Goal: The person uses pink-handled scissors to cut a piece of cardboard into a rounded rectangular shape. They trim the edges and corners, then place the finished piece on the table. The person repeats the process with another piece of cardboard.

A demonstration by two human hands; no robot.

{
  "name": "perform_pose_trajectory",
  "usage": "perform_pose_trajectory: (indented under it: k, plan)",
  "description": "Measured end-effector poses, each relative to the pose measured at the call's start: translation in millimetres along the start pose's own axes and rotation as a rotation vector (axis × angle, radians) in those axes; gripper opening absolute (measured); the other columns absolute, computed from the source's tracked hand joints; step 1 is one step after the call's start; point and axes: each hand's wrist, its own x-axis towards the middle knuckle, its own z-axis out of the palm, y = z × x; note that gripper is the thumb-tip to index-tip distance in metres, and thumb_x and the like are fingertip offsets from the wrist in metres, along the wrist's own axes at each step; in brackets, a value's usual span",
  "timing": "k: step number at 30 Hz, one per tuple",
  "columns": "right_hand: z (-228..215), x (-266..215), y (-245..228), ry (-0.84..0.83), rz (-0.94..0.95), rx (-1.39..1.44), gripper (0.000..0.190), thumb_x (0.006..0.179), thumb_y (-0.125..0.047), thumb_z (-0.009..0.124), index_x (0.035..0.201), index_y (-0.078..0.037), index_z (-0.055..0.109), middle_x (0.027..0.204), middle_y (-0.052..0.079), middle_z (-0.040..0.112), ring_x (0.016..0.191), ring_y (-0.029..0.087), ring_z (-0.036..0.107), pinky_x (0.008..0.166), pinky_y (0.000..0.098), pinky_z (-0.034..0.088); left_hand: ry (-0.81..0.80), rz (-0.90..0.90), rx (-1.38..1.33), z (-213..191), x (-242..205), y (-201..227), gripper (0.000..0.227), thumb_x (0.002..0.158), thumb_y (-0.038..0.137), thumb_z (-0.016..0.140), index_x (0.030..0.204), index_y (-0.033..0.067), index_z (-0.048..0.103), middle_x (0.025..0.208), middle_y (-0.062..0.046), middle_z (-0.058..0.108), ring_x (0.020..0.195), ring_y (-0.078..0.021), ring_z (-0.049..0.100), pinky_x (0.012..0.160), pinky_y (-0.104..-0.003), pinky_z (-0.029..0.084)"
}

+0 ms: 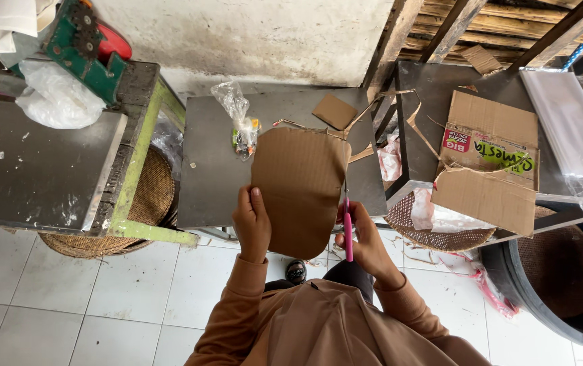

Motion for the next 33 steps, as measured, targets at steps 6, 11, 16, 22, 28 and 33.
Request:
perform_pose_trajectory:
  k: [6,11,16,22,28,33]
  plan:
    - [-0.2,6.3,8.6,0.121,0.135,0.174,0.066,0.085,-0.057,0.077,0.112,0.000,0.059,0.092,0.001,0.060,0.078,0.006,0.052,0.068,0.0209,0.044,-0.057,0.037,0.032,-6.9,4.1,0.6,0.027,0.109,0.025,0.050,0.111,0.0020,0.065,0.064,-0.010,0.060,0.052,-0.0177,0.056,0.051,-0.033,0.043]
    - [-7.1,1.4,12.1,0.138,0.190,0.130,0.051,0.084,-0.045,0.081,0.101,0.000,0.063,0.082,0.000,0.063,0.073,0.007,0.055,0.065,0.0227,0.044,-0.064,0.126,-0.004,-14.4,11.0,-8.2,0.025,0.110,0.023,0.052,0.113,0.0009,0.064,0.068,-0.010,0.061,0.055,-0.0167,0.058,0.052,-0.032,0.045]
    - [-8.0,-6.0,13.6,0.105,0.186,0.176,0.055,0.082,-0.047,0.085,0.098,0.002,0.065,0.082,0.003,0.063,0.075,0.009,0.056,0.066,0.0244,0.044,-0.151,0.158,0.013,-28.2,24.6,-11.7,0.023,0.109,0.021,0.053,0.111,0.0014,0.065,0.067,-0.009,0.062,0.053,-0.0168,0.057,0.049,-0.031,0.043]
    - [-9.0,-11.2,8.6,-0.022,-0.014,0.153,0.082,0.080,-0.068,0.079,0.118,0.001,0.059,0.104,0.005,0.063,0.099,0.012,0.060,0.088,0.0252,0.049,-0.299,0.323,0.138,-56.1,47.8,1.1,0.020,0.106,0.019,0.059,0.111,0.0011,0.066,0.064,-0.012,0.061,0.051,-0.0222,0.059,0.049,-0.034,0.042]
    - [3.0,-20.0,21.8,0.110,0.149,0.218,0.078,0.074,-0.064,0.083,0.107,0.003,0.062,0.093,0.004,0.064,0.084,0.012,0.060,0.073,0.0257,0.049,-0.275,0.446,0.140,-61.5,53.2,18.5,0.019,0.107,0.020,0.059,0.112,0.0028,0.065,0.071,-0.011,0.065,0.056,-0.0233,0.063,0.052,-0.034,0.046]
    - [-12.9,-19.6,22.0,0.064,0.183,0.122,0.069,0.074,-0.057,0.088,0.098,0.004,0.067,0.084,0.003,0.065,0.078,0.010,0.058,0.069,0.0248,0.046,-0.295,0.520,0.225,-80.2,73.4,29.8,0.018,0.107,0.022,0.060,0.112,0.0069,0.067,0.078,-0.014,0.069,0.063,-0.0287,0.066,0.054,-0.038,0.048]
